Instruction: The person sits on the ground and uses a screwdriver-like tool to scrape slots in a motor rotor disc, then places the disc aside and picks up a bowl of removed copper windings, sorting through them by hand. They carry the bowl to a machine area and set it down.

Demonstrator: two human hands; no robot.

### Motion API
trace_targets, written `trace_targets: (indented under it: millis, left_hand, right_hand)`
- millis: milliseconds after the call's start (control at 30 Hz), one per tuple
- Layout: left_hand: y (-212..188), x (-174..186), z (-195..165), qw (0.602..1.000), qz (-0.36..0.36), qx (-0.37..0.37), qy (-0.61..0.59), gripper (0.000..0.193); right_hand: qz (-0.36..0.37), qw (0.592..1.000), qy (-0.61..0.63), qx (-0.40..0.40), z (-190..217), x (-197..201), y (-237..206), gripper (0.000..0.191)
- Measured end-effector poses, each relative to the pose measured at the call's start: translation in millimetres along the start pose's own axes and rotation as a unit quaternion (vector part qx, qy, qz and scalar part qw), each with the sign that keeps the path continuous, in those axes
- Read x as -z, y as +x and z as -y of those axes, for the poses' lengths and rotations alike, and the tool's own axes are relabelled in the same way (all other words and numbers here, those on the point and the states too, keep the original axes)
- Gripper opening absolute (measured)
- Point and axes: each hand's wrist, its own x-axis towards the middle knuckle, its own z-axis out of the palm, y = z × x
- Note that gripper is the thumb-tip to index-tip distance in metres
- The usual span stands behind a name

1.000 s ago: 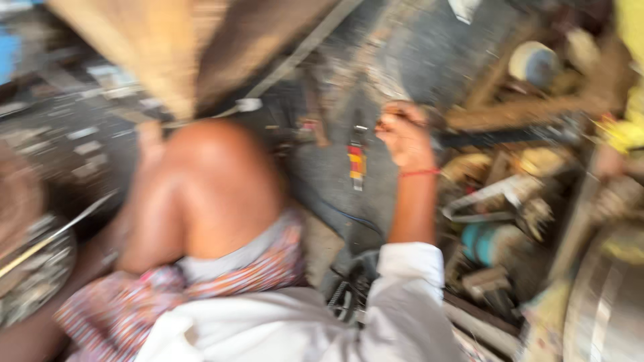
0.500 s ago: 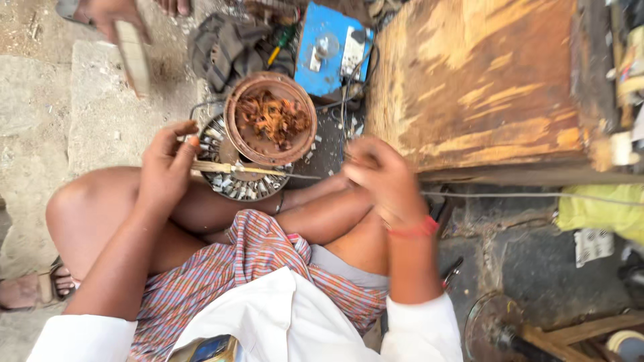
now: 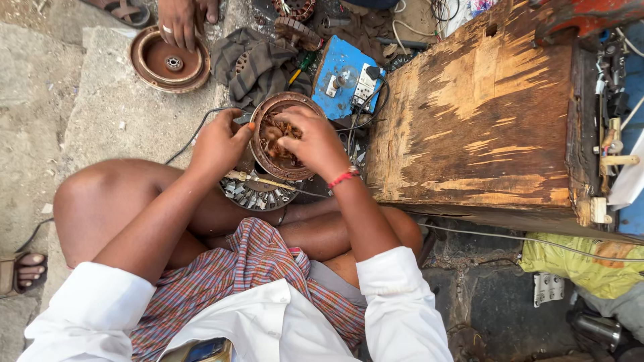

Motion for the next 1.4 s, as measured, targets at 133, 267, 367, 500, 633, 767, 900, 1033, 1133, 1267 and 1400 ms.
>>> trace_targets:
  millis: [133, 267, 367, 500, 633, 767, 900, 1033, 1133, 1267, 1400]
  left_hand:
    - [7.5, -5.1, -0.4, 1.000, 0.019, 0.006, -0.007, 0.048]
    - [9.6, -4.8, -2.6, 0.998, 0.047, 0.028, -0.037, 0.043]
    - [10.8, -4.1, -9.9, 0.976, 0.103, 0.125, -0.145, 0.037]
    - [11.7, -6.4, -20.4, 0.981, 0.100, 0.125, -0.110, 0.032]
    - [10.1, -10.7, -21.6, 0.997, 0.040, 0.063, -0.037, 0.030]
    - [5.2, -7.4, -15.9, 0.997, 0.027, 0.014, -0.068, 0.028]
    - [4.2, 1.9, -15.9, 0.979, 0.028, 0.021, -0.202, 0.024]
    - [1.4, 21.2, -16.9, 0.930, 0.052, 0.083, -0.355, 0.018]
    - [-8.8, 33.8, -10.8, 0.911, 0.048, 0.056, -0.407, 0.018]
    - [-29.8, 41.7, -1.4, 0.802, 0.024, -0.056, -0.594, 0.016]
    - [-57.3, 50.2, 3.2, 0.735, -0.009, 0.012, -0.678, 0.015]
  right_hand:
    - [-0.095, 0.985, 0.072, -0.124, -27.8, 25.4, -17.2, 0.030]
    - [-0.111, 0.929, 0.086, -0.342, -57.9, 19.8, -24.9, 0.039]
    - [-0.088, 0.901, 0.150, -0.398, -76.7, 3.3, -32.2, 0.037]
    - [-0.096, 0.883, 0.228, -0.399, -96.2, -9.0, -31.6, 0.032]
    - [-0.108, 0.845, 0.316, -0.418, -102.1, -10.9, -35.3, 0.030]
    - [-0.125, 0.837, 0.358, -0.393, -97.2, -13.2, -41.0, 0.027]
    - [-0.144, 0.835, 0.409, -0.340, -83.8, 0.6, -35.9, 0.025]
    - [-0.147, 0.829, 0.466, -0.272, -56.7, 22.5, -25.6, 0.027]
    - [-0.134, 0.809, 0.517, -0.244, -35.4, 30.6, -20.7, 0.027]
    - [-0.079, 0.779, 0.593, -0.189, -12.5, 22.4, -16.9, 0.026]
    - [-0.047, 0.769, 0.615, -0.167, 2.9, 2.5, -11.2, 0.029]
